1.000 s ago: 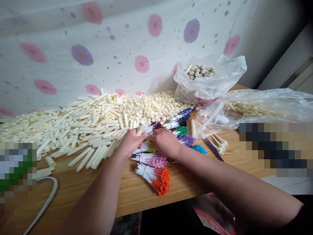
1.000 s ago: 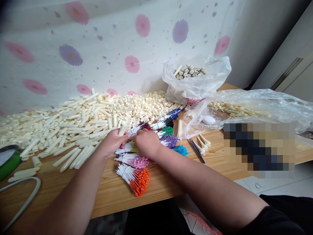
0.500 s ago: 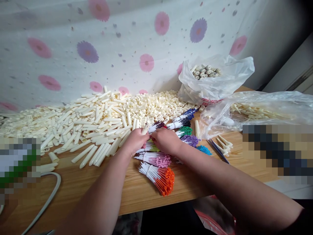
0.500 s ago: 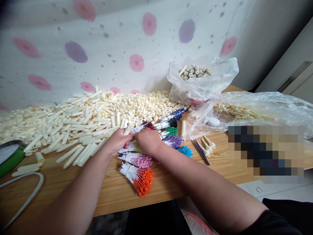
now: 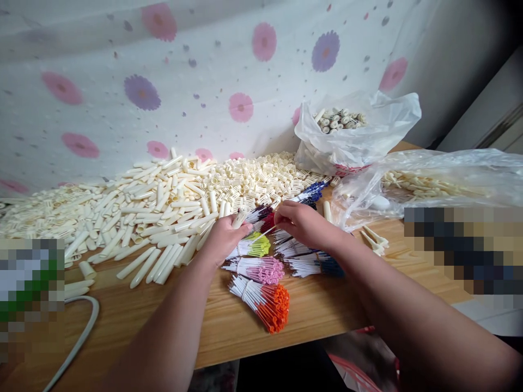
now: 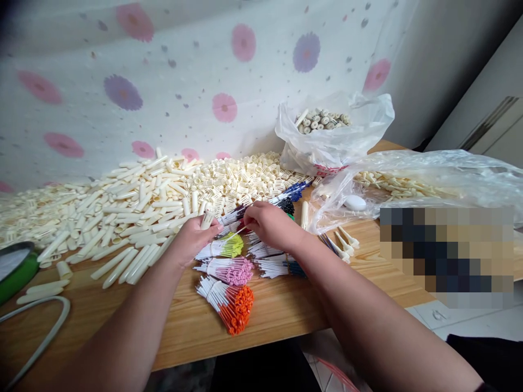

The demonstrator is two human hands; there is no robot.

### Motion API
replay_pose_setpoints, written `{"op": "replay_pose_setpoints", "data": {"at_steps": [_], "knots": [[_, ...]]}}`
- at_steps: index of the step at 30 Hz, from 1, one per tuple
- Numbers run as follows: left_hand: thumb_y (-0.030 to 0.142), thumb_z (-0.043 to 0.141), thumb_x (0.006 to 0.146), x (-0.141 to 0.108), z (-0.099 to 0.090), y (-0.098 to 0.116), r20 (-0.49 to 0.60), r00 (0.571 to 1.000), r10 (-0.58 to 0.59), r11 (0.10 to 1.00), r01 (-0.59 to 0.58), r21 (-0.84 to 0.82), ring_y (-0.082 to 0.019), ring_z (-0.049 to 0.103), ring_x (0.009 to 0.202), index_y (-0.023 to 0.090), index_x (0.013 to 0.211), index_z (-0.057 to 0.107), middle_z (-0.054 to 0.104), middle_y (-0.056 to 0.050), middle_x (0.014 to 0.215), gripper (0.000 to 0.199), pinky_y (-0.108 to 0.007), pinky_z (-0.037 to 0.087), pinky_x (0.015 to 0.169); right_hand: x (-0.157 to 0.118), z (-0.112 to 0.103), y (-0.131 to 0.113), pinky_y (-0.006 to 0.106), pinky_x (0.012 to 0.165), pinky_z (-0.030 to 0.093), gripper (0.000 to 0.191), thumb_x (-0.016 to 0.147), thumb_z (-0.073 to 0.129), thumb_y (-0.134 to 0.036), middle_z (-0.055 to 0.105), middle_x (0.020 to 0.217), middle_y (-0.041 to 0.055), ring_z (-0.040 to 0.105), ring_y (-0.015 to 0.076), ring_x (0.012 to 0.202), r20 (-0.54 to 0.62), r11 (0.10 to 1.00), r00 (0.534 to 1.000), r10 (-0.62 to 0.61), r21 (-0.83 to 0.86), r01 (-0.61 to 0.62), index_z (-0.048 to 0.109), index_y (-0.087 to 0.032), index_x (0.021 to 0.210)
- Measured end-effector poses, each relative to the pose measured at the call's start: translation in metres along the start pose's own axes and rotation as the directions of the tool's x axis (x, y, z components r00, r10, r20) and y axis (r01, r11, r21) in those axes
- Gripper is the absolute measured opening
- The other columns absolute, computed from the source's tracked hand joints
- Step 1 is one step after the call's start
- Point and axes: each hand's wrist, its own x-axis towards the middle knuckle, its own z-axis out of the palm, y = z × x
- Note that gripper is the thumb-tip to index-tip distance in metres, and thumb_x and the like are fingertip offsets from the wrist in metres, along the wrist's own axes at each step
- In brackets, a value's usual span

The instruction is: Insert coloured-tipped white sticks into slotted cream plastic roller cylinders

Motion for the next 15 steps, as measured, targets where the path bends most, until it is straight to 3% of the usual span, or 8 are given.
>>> {"op": "replay_pose_setpoints", "data": {"at_steps": [3,5,7,10,15], "knots": [[0.032,0.067,0.074,-0.007,0.005,0.007,0.079,0.987,0.142,0.990,-0.141,-0.023,-0.016,0.059,0.069,0.018,0.075,0.067,0.066,0.000,0.071,0.014,-0.028,0.045,0.065,-0.002,-0.002,-0.001,0.024,0.071,0.042,0.016,0.086,0.053,-0.005,0.060,0.080,0.0034,0.053,0.0131,0.078,-0.040,0.972,0.987,-0.156,0.169,0.160,0.063,-0.014,0.079],[0.030,0.068,0.073,-0.010,0.009,0.010,0.104,0.981,0.167,0.986,-0.163,-0.045,-0.017,0.059,0.070,0.017,0.074,0.068,0.066,0.000,0.071,0.013,-0.029,0.046,0.067,-0.002,0.001,-0.003,0.025,0.073,0.044,0.013,0.085,0.055,-0.006,0.062,0.081,0.0036,0.055,0.0139,0.080,-0.084,0.954,0.980,-0.180,0.227,0.195,0.064,-0.015,0.081],[0.028,0.067,0.074,-0.012,0.011,0.010,0.082,0.980,0.183,0.982,-0.177,-0.069,-0.015,0.057,0.065,0.017,0.070,0.067,0.063,0.001,0.066,0.012,-0.027,0.045,0.063,-0.001,0.006,-0.005,0.027,0.073,0.046,0.011,0.083,0.059,-0.008,0.064,0.083,0.0034,0.057,0.0136,0.079,-0.142,0.940,0.982,-0.124,0.300,0.162,0.065,-0.015,0.090],[0.028,0.066,0.076,-0.012,0.011,0.008,0.054,0.979,0.194,0.971,-0.184,-0.154,-0.011,0.050,0.056,0.018,0.069,0.066,0.059,0.003,0.062,0.012,-0.024,0.040,0.055,-0.001,0.011,-0.004,0.027,0.071,0.049,0.023,0.081,0.062,-0.011,0.065,0.084,0.0032,0.060,0.0125,0.075,-0.184,0.884,0.982,0.033,0.464,0.057,0.065,-0.014,0.103],[0.033,0.068,0.077,-0.011,0.011,0.004,0.065,0.988,0.140,0.932,-0.110,-0.345,-0.006,0.037,0.044,0.018,0.076,0.066,0.055,0.005,0.057,0.016,-0.021,0.029,0.044,-0.002,0.012,-0.004,0.026,0.072,0.051,0.017,0.084,0.055,-0.013,0.070,0.086,0.0032,0.064,0.0118,0.077,-0.204,0.825,0.974,0.095,0.564,0.038,0.069,-0.015,0.094]]}}
